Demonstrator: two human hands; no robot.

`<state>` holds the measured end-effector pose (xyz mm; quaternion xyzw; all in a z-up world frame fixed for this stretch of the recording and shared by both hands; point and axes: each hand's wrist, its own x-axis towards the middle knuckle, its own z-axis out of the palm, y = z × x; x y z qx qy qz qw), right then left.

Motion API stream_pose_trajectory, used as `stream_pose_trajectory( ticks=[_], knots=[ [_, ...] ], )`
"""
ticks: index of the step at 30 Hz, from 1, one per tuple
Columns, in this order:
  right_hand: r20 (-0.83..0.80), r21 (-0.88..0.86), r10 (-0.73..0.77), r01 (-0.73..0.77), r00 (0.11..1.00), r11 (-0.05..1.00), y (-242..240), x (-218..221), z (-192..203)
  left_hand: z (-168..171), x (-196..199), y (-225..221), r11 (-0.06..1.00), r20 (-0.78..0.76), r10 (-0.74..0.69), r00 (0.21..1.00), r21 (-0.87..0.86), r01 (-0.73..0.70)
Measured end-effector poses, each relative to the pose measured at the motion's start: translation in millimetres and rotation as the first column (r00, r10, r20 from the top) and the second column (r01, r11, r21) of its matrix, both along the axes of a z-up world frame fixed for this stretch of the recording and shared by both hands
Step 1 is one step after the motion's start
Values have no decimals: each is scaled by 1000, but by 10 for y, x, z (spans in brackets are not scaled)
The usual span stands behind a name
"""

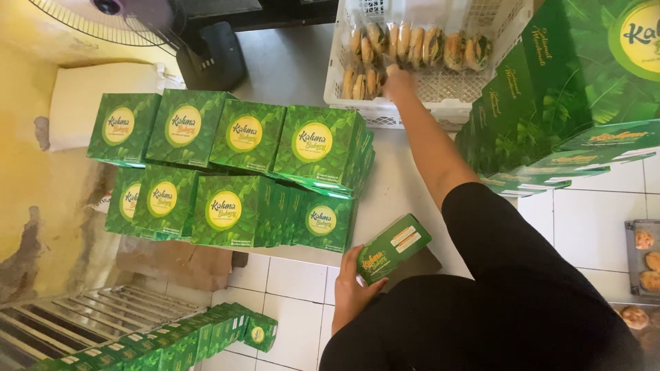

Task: The person packs plastic-wrapped bread rolls from a basket into cardboard bakery boxes by hand, folding the boxes and stacking them on the table.

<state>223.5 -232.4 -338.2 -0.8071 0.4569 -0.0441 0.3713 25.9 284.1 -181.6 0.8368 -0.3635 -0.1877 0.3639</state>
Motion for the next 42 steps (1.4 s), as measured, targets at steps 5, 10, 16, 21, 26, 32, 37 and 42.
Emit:
stream_pose_trajectory(
  ticks=[5, 10, 16, 21, 26, 32, 37, 42],
  knots=[
    [-7, -407, -157, 140, 988, 902, -393, -150, -695, 55, -15, 41, 998, -15, 5, 1000, -63, -6],
    [-95, -298, -132, 98, 987, 950, -451, -372, -493, 101, 7, 88, 998, -17, 21, 1000, -55, -22],
    [-173, -379, -32, -37, 984, 925, -429, -302, -462, 70, 24, 106, 999, -11, 22, 1000, -45, -22],
    [-197, -293, -45, -16, 979, 956, -419, -232, -422, 65, 62, 158, 1000, -40, 19, 999, -8, -19],
    [-270, -79, -10, -12, 963, 997, -226, -321, -91, 96, 87, 216, 996, -150, 43, 988, 80, -31],
    [-286, -87, -178, 160, 942, 983, -228, -294, -139, 45, 86, 299, 999, -84, 43, 996, 16, -42],
    [-273, -278, -173, 95, 946, 956, -413, -238, -321, -66, 106, 361, 998, -75, 41, 996, -52, -45],
    [-45, -400, -238, 201, 970, 894, -594, -278, -469, -8, 160, 335, 999, -119, 30, 992, -41, -35]
  ],
)
